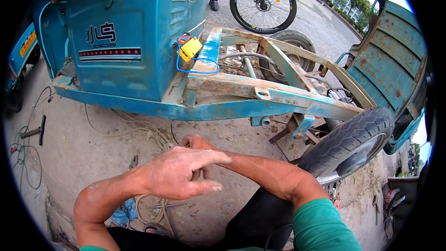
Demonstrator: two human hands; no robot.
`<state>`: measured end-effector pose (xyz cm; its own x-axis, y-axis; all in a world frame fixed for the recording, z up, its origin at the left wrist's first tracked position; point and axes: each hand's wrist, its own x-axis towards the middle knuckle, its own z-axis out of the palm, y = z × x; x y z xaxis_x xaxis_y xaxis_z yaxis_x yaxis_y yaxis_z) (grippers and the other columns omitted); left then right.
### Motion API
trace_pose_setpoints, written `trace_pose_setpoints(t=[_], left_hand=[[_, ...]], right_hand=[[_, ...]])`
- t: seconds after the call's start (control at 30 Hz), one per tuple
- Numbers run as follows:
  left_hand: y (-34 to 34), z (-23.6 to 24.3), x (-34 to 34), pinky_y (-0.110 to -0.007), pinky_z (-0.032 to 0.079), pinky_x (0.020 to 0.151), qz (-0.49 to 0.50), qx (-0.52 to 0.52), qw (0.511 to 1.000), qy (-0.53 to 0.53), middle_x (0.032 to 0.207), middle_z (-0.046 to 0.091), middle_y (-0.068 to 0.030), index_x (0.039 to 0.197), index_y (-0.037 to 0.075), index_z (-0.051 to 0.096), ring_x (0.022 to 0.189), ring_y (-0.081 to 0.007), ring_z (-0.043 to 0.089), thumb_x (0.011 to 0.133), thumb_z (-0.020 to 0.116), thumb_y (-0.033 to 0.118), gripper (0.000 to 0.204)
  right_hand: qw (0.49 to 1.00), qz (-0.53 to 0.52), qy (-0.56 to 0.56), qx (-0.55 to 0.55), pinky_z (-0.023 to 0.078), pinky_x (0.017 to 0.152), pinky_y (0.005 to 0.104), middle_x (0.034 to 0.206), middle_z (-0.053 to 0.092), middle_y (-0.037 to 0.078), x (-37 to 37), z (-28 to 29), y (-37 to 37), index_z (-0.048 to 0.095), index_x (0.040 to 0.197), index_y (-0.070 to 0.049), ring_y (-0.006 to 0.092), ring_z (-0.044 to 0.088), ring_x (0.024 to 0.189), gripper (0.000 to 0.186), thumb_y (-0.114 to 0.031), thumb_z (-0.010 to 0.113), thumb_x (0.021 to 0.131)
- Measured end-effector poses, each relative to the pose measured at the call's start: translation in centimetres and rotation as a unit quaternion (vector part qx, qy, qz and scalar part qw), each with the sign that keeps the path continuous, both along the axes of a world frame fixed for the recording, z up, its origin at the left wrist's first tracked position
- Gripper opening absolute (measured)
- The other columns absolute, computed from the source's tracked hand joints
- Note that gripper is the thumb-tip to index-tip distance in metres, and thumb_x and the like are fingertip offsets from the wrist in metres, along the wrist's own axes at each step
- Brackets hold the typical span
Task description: The person works on the wiring of a teal three-wheeled vehicle, stripping and twisting wires, then inspects a tire before returning to the wiring.
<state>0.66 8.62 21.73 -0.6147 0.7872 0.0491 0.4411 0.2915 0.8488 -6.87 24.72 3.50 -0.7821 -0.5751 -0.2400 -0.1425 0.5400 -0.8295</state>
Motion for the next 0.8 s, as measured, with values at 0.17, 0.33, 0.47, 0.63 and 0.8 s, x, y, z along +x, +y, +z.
trace_pose_setpoints(t=[0.17,0.33,0.47,0.63,0.8], left_hand=[[-2.3,-4.4,-0.3,-0.035,0.054,0.068,0.007,-0.086,0.996,-0.026,0.084,0.07,-0.0109,0.128,0.008,0.06,0.071,-0.0222,0.068,0.085,0.074,0.03,0.05],[-4.9,-8.4,-1.6,-0.042,0.052,0.07,0.113,-0.077,0.989,-0.062,0.084,0.069,-0.0118,0.122,0.006,0.063,0.074,-0.0287,0.067,0.086,0.072,0.028,0.044],[-6.5,-11.0,-1.9,-0.036,0.052,0.067,0.173,-0.106,0.979,-0.01,0.084,0.069,-0.0108,0.116,0.005,0.065,0.072,-0.0238,0.065,0.083,0.075,0.02,0.037],[-7.8,-12.5,-1.0,-0.042,0.053,0.077,0.222,-0.137,0.965,0.026,0.094,0.066,-0.014,0.118,0.005,0.064,0.088,-0.0304,0.067,0.08,0.074,0.023,0.043],[-7.6,-13.8,-1.0,-0.041,0.053,0.08,0.244,-0.144,0.958,0.048,0.097,0.065,-0.0145,0.118,0.005,0.064,0.091,-0.0308,0.067,0.079,0.076,0.021,0.044]], right_hand=[[0.998,-0.041,-0.001,-0.037,0.051,0.066,0.0396,0.073,0.067,0.019,0.4,-0.2,-0.8,0.071,0.084,0.002,0.0237,0.065,0.069,0.034,-0.032,0.068,0.078],[0.999,-0.033,-0.025,0.018,0.05,0.068,0.035,0.08,0.066,0.013,0.4,0.7,-1.2,0.067,0.091,0.002,0.0182,0.062,0.075,0.03,-0.027,0.068,0.082],[0.998,-0.039,-0.054,-0.001,0.05,0.069,0.0329,0.083,0.067,0.01,0.9,1.4,-1.4,0.066,0.095,0.002,0.0164,0.061,0.077,0.027,-0.022,0.069,0.083],[0.998,-0.048,-0.044,-0.012,0.051,0.071,0.0364,0.082,0.069,0.013,0.8,-0.2,-2.3,0.069,0.092,0.0,0.0212,0.064,0.077,0.026,-0.024,0.068,0.081],[1.0,-0.028,-0.01,-0.01,0.051,0.071,0.0371,0.082,0.069,0.014,0.5,-0.8,-2.4,0.069,0.092,0.0,0.0227,0.065,0.077,0.027,-0.025,0.068,0.081]])
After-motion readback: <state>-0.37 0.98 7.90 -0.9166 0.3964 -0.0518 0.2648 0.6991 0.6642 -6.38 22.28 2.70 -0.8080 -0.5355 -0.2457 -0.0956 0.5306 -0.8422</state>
